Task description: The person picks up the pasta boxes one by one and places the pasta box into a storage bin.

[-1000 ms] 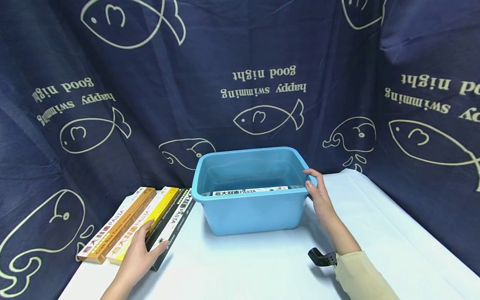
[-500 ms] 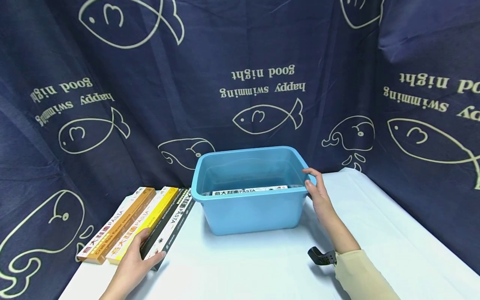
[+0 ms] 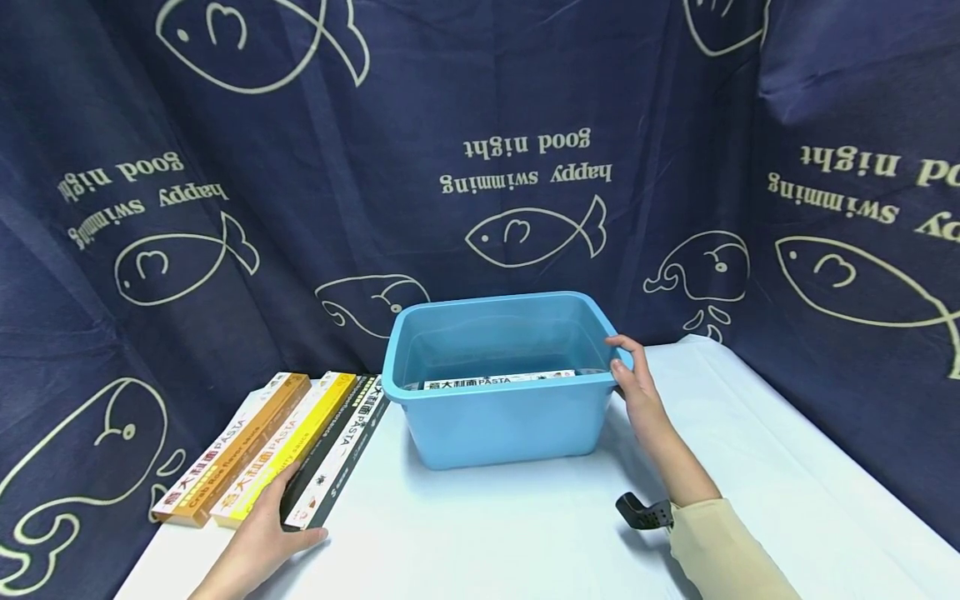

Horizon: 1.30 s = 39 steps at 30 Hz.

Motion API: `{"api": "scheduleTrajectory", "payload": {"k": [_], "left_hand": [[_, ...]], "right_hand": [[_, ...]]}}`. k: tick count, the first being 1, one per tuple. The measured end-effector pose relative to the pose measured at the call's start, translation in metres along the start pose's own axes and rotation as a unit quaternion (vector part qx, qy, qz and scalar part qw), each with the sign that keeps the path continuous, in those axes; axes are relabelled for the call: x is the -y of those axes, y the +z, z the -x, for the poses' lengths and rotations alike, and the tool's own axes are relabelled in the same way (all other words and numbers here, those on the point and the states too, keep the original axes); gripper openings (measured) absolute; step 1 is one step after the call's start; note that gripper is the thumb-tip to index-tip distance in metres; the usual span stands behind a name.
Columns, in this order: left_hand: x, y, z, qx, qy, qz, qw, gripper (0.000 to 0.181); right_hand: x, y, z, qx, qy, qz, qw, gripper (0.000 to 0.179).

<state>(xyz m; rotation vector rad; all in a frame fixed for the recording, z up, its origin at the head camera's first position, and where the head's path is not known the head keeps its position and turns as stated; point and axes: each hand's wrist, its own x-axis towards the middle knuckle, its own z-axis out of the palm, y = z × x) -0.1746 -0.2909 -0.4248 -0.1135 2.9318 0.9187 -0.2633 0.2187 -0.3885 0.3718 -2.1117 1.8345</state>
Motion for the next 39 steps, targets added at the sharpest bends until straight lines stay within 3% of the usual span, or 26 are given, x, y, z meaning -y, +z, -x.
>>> {"api": "scheduleTrajectory", "payload": {"k": [12,27,39], "left_hand": [[0.0045,-0.0008,0.0002,-0.018,0.007,-0.021,0.9996,0.116],[0.0015,-0.001,0.0044,-0.065,0.01,-0.036,0.9972,0.105],[-0.0014,-0.0049,0.0067,-0.077,-0.015,-0.015,0.9968,0.103]], "right_hand": [[0.0001,-0.0002,0.001,0.001,0.0,-0.003,1.0,0.047],[-0.0006,-0.0011,0.0017,0.004,-0.002,-0.003,1.0,0.047],[-0.0008,-0.0014,0.0011,0.005,-0.004,0.001,1.0,0.047]]}}
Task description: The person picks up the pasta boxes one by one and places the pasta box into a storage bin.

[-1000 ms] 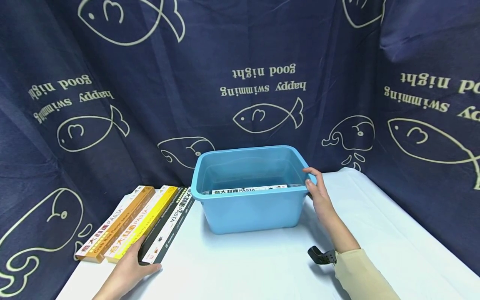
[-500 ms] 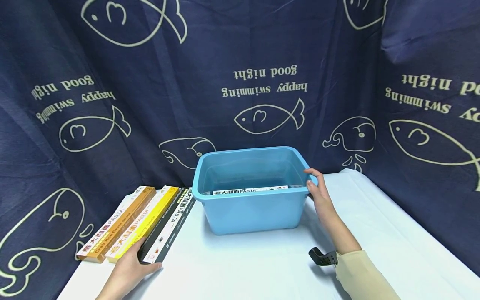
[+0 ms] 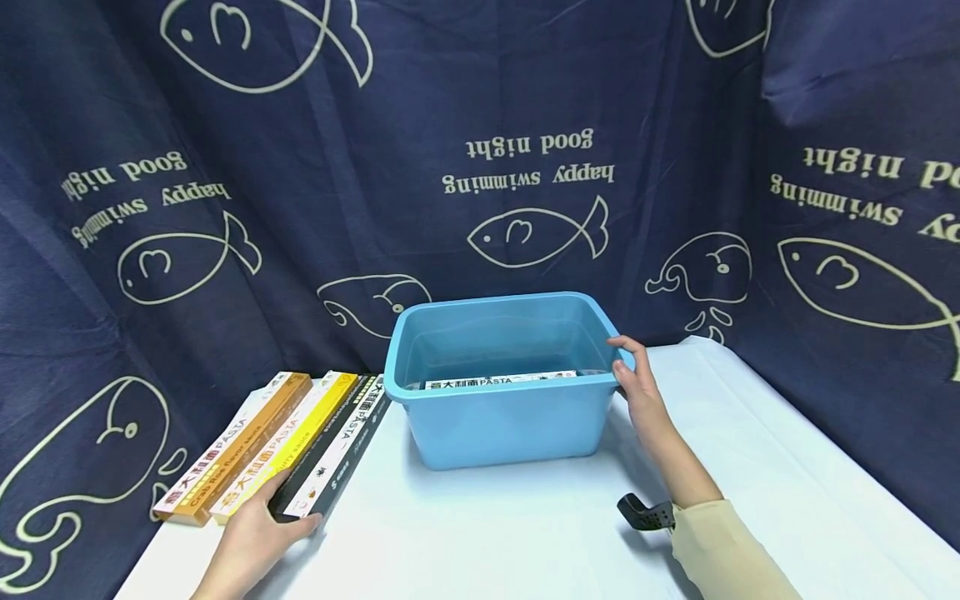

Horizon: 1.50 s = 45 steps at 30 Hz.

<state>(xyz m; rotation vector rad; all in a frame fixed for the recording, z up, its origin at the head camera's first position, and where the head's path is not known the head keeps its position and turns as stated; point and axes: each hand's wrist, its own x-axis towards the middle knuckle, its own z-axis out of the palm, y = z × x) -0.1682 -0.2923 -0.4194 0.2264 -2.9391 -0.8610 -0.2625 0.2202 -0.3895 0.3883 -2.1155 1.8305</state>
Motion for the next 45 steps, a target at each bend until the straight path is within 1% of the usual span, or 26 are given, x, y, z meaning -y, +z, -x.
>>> {"api": "scheduleTrajectory", "payload": {"k": [5,8,13,15,17,19,22,25,28,30,31,33,36,41,42,44,45], "left_hand": [[-0.003,-0.003,0.001,-0.007,-0.017,0.018,0.9997,0.102],[-0.004,-0.005,0.003,-0.021,-0.026,0.037,0.9988,0.098],[-0.002,-0.004,0.006,-0.072,-0.02,0.082,0.9938,0.088],[-0.001,-0.003,0.007,-0.09,-0.016,0.104,0.9904,0.086],[0.0,-0.002,0.006,-0.109,-0.021,0.129,0.9855,0.083],[0.001,0.0,0.006,-0.124,-0.02,0.166,0.9781,0.08],[0.0,0.001,0.005,-0.144,-0.028,0.21,0.9666,0.073],[-0.001,0.001,0.006,-0.15,-0.031,0.241,0.9585,0.069],[-0.002,0.002,0.006,-0.161,-0.029,0.277,0.9467,0.063],[-0.002,0.004,0.006,-0.166,-0.03,0.307,0.9366,0.06],[-0.002,0.005,0.005,-0.171,-0.029,0.323,0.9303,0.058],[-0.001,0.006,0.005,-0.175,-0.042,0.337,0.9243,0.056],[-0.001,0.007,0.005,-0.179,-0.054,0.373,0.9089,0.055],[-0.001,0.007,0.003,-0.191,-0.049,0.453,0.8695,0.056],[0.0,0.007,0.002,-0.192,-0.048,0.464,0.8633,0.056],[0.001,0.008,0.001,-0.193,-0.048,0.479,0.8551,0.057],[0.001,0.008,0.0,-0.193,-0.049,0.482,0.8531,0.057]], "right_hand": [[0.0,0.0,-0.001,-0.002,-0.005,0.005,1.0,0.047],[-0.001,-0.001,-0.001,-0.002,-0.008,0.004,1.0,0.047],[-0.003,-0.001,-0.001,-0.006,-0.007,0.006,0.9999,0.047],[-0.003,-0.001,-0.001,-0.007,-0.006,0.007,0.9999,0.047],[-0.002,0.0,-0.001,-0.008,-0.006,0.008,0.9999,0.047],[-0.002,0.0,-0.001,-0.008,-0.007,0.008,0.9999,0.047],[-0.002,0.0,-0.001,-0.008,-0.007,0.008,0.9999,0.046],[-0.002,0.0,-0.001,-0.008,-0.009,0.009,0.9999,0.046],[-0.002,0.0,-0.001,-0.008,-0.011,0.012,0.9998,0.046],[-0.002,0.0,-0.001,-0.008,-0.012,0.011,0.9998,0.046],[-0.002,0.0,0.0,-0.008,-0.01,0.012,0.9998,0.047],[-0.002,0.0,0.0,-0.008,-0.008,0.012,0.9999,0.047],[-0.002,0.0,0.0,-0.008,-0.006,0.01,0.9999,0.046],[-0.002,0.0,0.0,-0.009,-0.01,0.004,0.9999,0.046],[-0.002,0.0,0.0,-0.009,-0.011,0.004,0.9999,0.046],[-0.002,0.0,-0.001,-0.01,-0.011,0.004,0.9999,0.046],[-0.002,0.0,-0.001,-0.011,-0.012,0.005,0.9999,0.046]]}}
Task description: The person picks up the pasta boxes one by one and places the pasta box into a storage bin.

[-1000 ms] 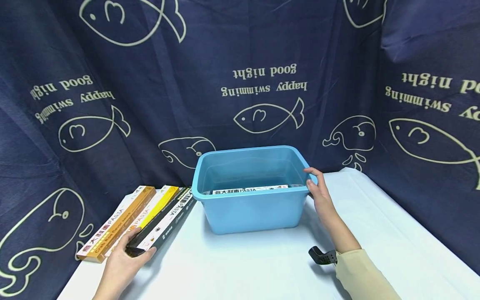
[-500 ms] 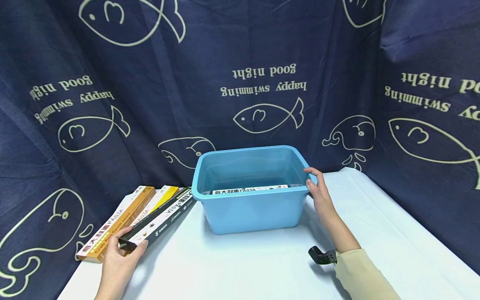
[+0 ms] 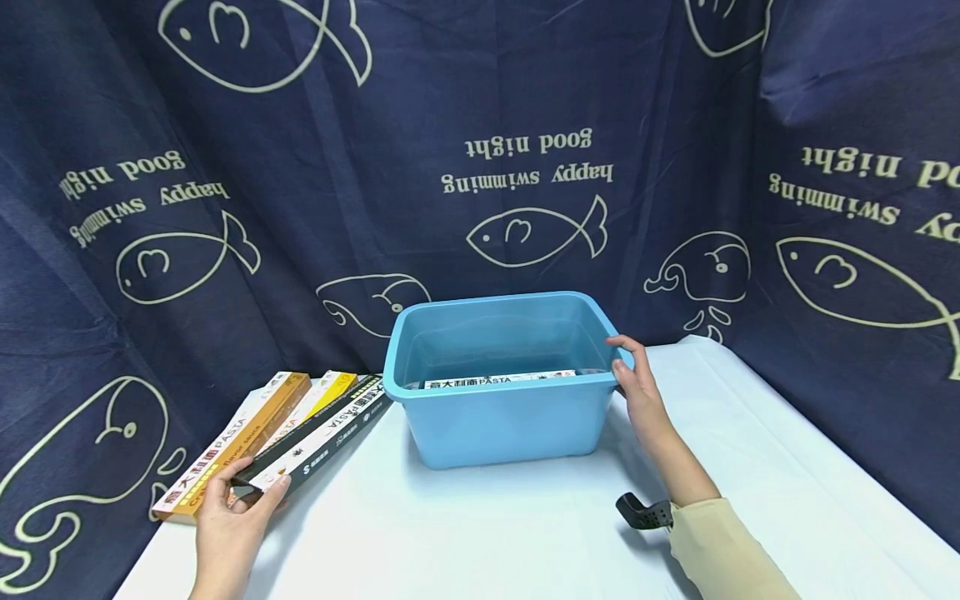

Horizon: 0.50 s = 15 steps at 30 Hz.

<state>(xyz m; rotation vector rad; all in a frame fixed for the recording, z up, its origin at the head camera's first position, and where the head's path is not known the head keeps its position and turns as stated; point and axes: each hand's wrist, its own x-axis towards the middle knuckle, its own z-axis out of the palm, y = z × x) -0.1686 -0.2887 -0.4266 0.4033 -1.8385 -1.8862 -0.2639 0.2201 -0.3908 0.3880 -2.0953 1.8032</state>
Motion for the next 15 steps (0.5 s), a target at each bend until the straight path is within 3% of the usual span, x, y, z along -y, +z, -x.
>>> {"api": "scheduleTrajectory", "payload": {"k": [15], "left_hand": [[-0.0052,0.0004,-0.0007,-0.014,-0.032,0.057,0.9978,0.057]], "right_hand": [[-0.0018,0.0001,-0.0012,-0.005,-0.003,0.003,1.0,0.047]]}}
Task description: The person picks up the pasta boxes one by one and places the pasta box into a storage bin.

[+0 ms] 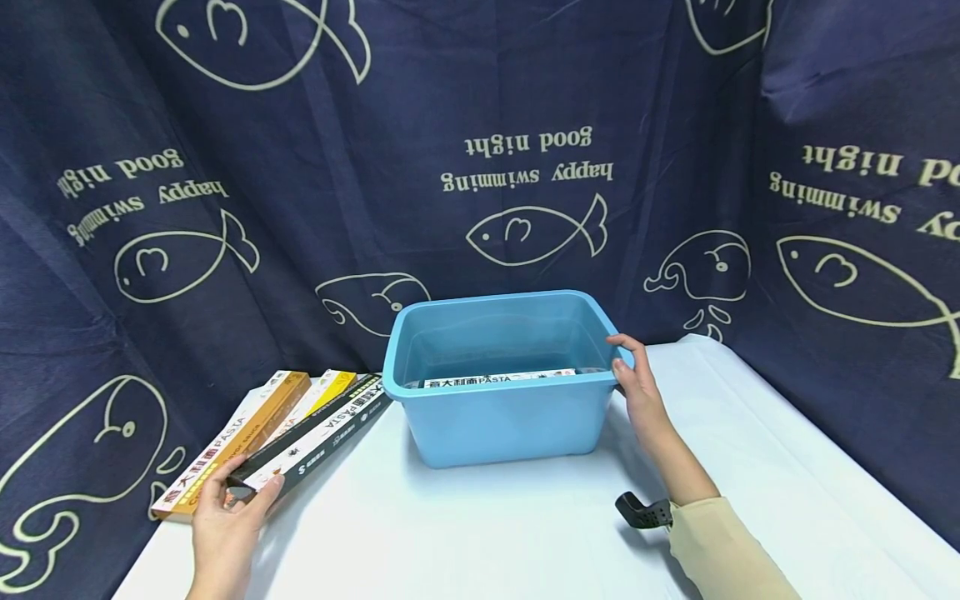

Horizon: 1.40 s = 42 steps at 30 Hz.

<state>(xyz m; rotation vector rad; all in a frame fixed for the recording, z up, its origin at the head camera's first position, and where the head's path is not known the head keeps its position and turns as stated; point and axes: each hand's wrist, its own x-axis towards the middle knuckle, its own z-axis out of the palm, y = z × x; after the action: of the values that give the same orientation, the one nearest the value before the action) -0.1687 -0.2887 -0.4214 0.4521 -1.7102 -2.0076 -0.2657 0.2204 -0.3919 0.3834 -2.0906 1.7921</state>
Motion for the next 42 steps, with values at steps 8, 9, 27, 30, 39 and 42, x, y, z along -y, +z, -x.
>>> {"api": "scheduleTrajectory", "payload": {"k": [8,9,27,30,39,42], "left_hand": [[-0.004,0.0,0.0,-0.001,0.004,0.032,0.9995,0.06],[-0.005,0.001,0.0,-0.003,0.005,0.035,0.9994,0.061],[-0.026,0.006,0.003,-0.02,0.05,0.15,0.9872,0.065],[-0.029,0.007,0.001,-0.023,0.057,0.164,0.9845,0.063],[-0.038,0.014,-0.003,-0.02,0.081,0.182,0.9798,0.063],[-0.041,0.016,-0.002,-0.021,0.086,0.191,0.9775,0.064]], "right_hand": [[0.001,0.001,0.0,-0.001,-0.004,-0.003,1.0,0.046],[0.001,0.001,0.0,-0.001,-0.004,-0.002,1.0,0.046],[0.001,0.001,0.001,-0.005,-0.001,-0.001,1.0,0.047],[0.0,0.001,0.001,-0.006,0.002,-0.001,1.0,0.047],[0.001,0.002,0.001,-0.009,0.006,0.001,0.9999,0.048],[0.001,0.002,0.0,-0.008,0.001,-0.003,1.0,0.047]]}}
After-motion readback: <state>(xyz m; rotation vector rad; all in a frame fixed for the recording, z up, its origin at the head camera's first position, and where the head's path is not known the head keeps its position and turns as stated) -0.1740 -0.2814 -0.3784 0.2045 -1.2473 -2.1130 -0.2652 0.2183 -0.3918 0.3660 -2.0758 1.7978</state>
